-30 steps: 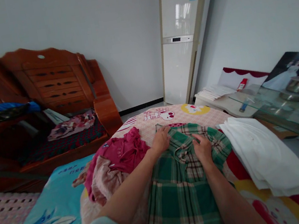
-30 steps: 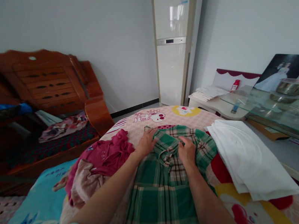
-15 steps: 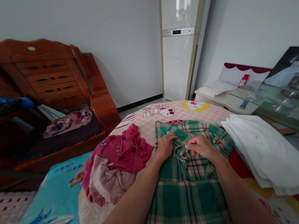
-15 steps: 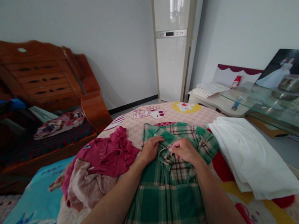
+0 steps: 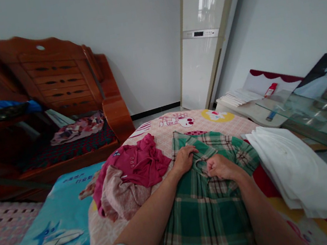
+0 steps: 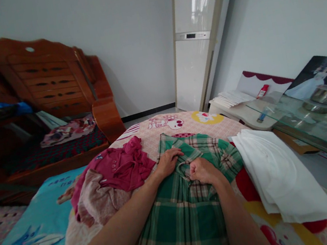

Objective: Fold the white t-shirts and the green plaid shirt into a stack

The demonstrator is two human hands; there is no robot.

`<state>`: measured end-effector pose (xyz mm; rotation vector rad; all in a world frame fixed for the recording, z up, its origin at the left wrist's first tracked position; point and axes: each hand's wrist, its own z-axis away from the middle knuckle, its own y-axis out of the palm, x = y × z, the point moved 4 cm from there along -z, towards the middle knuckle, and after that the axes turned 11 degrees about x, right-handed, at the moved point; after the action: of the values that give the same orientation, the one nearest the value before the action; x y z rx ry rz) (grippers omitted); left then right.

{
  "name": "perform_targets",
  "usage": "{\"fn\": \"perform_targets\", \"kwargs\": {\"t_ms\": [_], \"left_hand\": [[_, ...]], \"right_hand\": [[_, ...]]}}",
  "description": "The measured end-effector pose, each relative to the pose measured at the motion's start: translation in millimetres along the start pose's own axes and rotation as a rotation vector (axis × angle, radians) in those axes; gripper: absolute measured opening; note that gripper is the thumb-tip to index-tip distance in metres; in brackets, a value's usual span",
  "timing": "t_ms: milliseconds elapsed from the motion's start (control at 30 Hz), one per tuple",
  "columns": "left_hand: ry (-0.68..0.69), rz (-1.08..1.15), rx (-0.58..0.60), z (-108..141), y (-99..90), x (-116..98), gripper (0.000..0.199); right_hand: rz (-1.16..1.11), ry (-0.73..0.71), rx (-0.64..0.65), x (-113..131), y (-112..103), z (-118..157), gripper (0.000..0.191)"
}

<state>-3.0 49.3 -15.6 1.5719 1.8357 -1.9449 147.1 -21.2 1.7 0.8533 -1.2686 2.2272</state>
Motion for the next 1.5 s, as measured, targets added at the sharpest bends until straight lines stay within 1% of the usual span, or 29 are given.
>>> {"fn": "perform_targets", "kwargs": {"t_ms": [67, 133, 200, 300, 400, 467, 600, 733, 867, 1000, 1100, 1233, 1300, 1400, 1500], "left_hand": [[-0.015, 0.011, -0.006, 0, 0.1, 0, 0.038], [-0.024, 0.025, -0.005, 0, 0.0, 0, 0.038], [-0.025, 0.038, -0.002, 0, -0.3, -1, 0.037], [-0.023, 0.059, 0.002, 1, -1.4, -1, 0.034], [-0.012, 0.093, -0.012, 1, -4.5, -4, 0.029], [0.000, 0.125, -0.037, 2, -7.8, -8, 0.023], [0.027, 0.152, -0.097, 4, -12.2, -16, 0.012], [0.007, 0.069, -0.072, 4, -6.9, -18, 0.009], [-0.057, 0.039, -0.048, 2, -4.1, -13, 0.010], [-0.078, 0.089, -0.050, 2, -6.7, -11, 0.011], [-0.045, 0.056, -0.037, 3, -4.9, -14, 0.006], [-0.022, -0.031, -0.026, 3, 0.4, -17, 0.003], [-0.045, 0.012, -0.034, 2, -0.5, -15, 0.006], [-0.095, 0.183, -0.047, 1, -5.5, -10, 0.009], [-0.139, 0.342, -0.065, -2, -9.5, -4, 0.007]], "right_hand": [[-0.007, -0.023, -0.069, 0, -4, 0, 0.010], [0.009, -0.043, -0.163, 0, -8, -1, 0.019], [0.056, -0.045, -0.229, -1, -9, -4, 0.025], [0.099, -0.020, -0.283, -6, -10, -8, 0.033], [0.070, 0.019, -0.319, -11, -11, -9, 0.047], [0.065, 0.026, -0.338, -12, -12, -9, 0.050], [0.084, 0.004, -0.377, -8, -11, -8, 0.045], [0.050, -0.010, -0.382, -8, -11, -9, 0.043], [-0.109, -0.016, -0.401, -11, -11, -11, 0.042], [-0.337, -0.091, -0.467, -9, -10, -12, 0.037], [-0.384, -0.137, -0.508, -5, -10, -11, 0.033], [-0.399, -0.131, -0.509, -4, -10, -9, 0.031], [-0.421, -0.131, -0.508, -4, -10, -9, 0.030], [-0.472, -0.145, -0.486, -4, -9, -10, 0.030], [-0.408, -0.152, -0.434, 0, -8, -11, 0.032]]}}
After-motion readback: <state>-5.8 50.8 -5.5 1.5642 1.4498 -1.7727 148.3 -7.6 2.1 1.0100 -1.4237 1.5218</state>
